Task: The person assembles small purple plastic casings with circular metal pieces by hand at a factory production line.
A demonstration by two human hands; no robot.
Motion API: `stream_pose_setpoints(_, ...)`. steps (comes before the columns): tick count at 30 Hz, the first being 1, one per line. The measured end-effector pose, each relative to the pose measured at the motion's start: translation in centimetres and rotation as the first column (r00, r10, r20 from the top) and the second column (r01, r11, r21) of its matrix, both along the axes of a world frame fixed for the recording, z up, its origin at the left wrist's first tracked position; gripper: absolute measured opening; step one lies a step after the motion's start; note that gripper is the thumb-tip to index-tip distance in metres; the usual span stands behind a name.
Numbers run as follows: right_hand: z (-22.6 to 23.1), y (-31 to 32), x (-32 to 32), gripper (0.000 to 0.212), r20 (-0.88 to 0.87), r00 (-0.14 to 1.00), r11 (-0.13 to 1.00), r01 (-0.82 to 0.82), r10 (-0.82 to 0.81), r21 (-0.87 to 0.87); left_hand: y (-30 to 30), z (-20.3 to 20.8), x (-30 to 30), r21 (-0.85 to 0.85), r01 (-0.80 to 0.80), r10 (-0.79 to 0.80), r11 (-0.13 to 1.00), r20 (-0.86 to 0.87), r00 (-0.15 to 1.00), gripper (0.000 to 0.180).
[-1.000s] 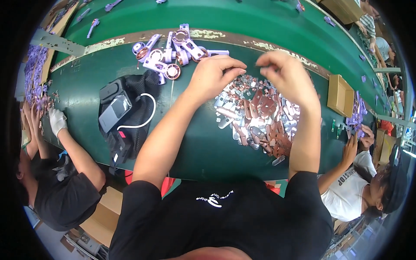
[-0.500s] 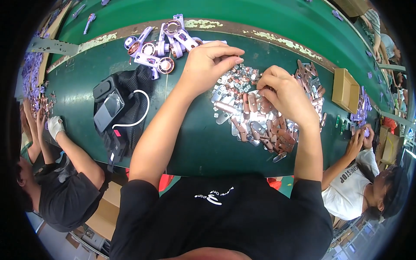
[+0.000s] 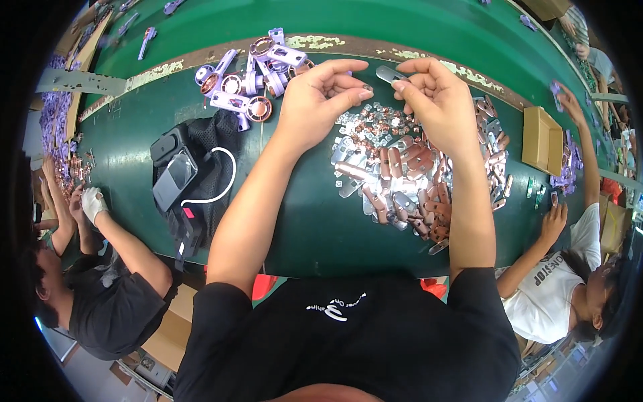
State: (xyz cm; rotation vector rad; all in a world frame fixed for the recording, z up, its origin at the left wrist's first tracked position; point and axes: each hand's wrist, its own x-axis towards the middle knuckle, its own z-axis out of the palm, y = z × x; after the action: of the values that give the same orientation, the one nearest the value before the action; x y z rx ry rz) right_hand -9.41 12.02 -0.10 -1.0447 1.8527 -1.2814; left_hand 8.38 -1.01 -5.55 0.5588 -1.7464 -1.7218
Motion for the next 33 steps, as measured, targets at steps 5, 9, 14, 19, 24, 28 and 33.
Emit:
stream_pose_setpoints(5,-0.4,-0.4,1.3,0.017,0.009,1.000,1.000,-0.002,0.002,-0.011,0.1,0.1,0.0,0.032,0.002,-0.003,0.999,0.007,1.000,0.040)
stream_pose_setpoints(9,-0.1,-0.5,2.0,0.015,-0.024,0.999,0.999,0.030,-0.031,-0.020,0.1,0.1,0.0,0.054,-0.002,0.001,0.999,0.012,1.000,0.041)
stream_pose_setpoints(14,-0.1,-0.2,1.1,0.014,-0.267,0.962,0.997,0.032,-0.048,-0.066,0.3,0.1,0.0,0.012,-0.011,0.011,1.000,0.023,1.000,0.037)
stream_pose_setpoints(19,0.7,0.1,-0.1,0.016,-0.654,0.753,0.988,-0.140,0.064,-0.064,0.3,0.3,0.1,-0.114,0.045,-0.034,0.992,0.096,0.995,0.015)
stream_pose_setpoints(24,1.0,0.1,0.7,0.018,-0.592,0.786,0.979,-0.203,0.178,0.024,0.6,0.5,0.0,-0.120,0.047,-0.043,0.992,0.038,0.998,0.011)
stream_pose_setpoints(28,1.7,-0.1,1.6,0.019,-0.527,0.823,0.973,-0.226,0.213,0.040,1.2,0.2,-0.4,-0.201,0.066,-0.063,0.977,0.025,0.998,0.015)
stream_pose_setpoints(33,1.5,0.2,2.7,0.015,-0.477,0.867,0.981,-0.189,0.143,-0.050,1.5,1.0,-0.3,0.015,0.096,-0.097,0.995,0.069,0.993,0.017)
